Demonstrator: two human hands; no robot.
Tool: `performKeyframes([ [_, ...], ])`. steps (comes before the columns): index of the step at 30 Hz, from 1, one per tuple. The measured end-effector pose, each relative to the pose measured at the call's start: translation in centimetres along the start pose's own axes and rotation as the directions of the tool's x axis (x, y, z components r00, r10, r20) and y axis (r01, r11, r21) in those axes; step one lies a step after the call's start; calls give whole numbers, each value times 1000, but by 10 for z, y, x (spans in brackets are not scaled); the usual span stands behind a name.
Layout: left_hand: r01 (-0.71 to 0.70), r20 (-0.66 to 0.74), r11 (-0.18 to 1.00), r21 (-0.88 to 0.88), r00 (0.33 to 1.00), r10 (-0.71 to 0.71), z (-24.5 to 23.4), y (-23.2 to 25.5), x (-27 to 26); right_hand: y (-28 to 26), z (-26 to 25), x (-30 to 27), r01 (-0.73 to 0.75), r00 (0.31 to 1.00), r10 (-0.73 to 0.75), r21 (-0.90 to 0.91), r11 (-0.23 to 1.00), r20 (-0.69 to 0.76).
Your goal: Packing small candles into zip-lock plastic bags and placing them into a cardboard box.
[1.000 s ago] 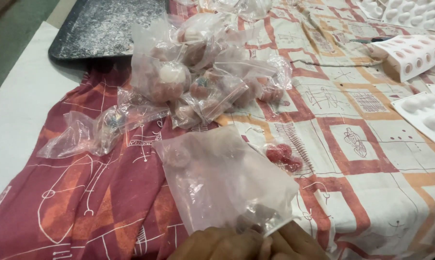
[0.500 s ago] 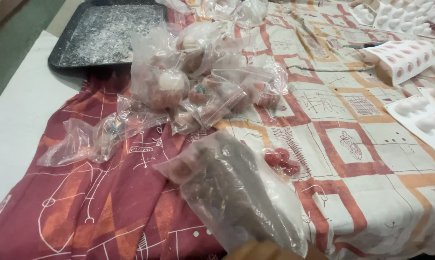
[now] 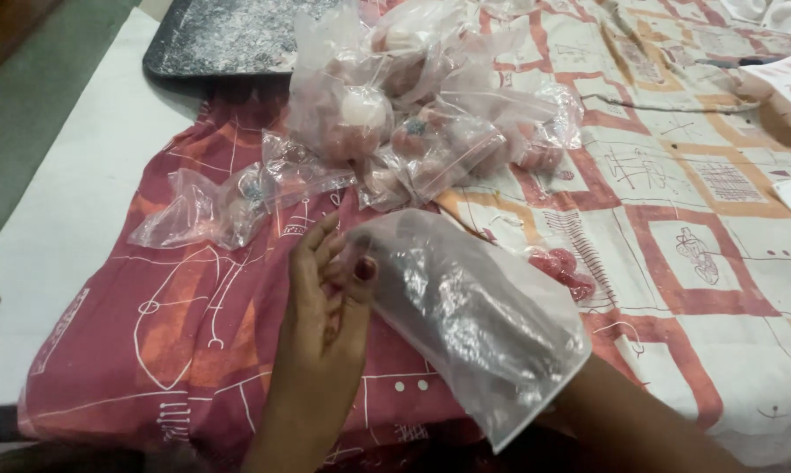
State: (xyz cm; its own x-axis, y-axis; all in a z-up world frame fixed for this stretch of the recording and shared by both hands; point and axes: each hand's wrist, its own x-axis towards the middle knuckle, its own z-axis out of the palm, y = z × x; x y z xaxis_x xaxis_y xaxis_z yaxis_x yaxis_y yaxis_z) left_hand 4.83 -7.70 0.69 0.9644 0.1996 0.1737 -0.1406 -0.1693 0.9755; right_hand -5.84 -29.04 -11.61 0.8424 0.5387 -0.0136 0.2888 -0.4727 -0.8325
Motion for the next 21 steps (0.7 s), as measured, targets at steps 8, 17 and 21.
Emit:
performKeyframes([
  [8,21,-99,997,72,995,-14,-4,-6,4,-104,-99,121,-141,990,132,180,974,57],
  [17,20,-70,947,-322,997,-44,-19,7,5,-140,-137,175,-237,970,195,382,893,144],
  [21,-83,-211,996,16,974,84,-19,14,6,-129,-126,162,-229,972,148,588,775,183],
])
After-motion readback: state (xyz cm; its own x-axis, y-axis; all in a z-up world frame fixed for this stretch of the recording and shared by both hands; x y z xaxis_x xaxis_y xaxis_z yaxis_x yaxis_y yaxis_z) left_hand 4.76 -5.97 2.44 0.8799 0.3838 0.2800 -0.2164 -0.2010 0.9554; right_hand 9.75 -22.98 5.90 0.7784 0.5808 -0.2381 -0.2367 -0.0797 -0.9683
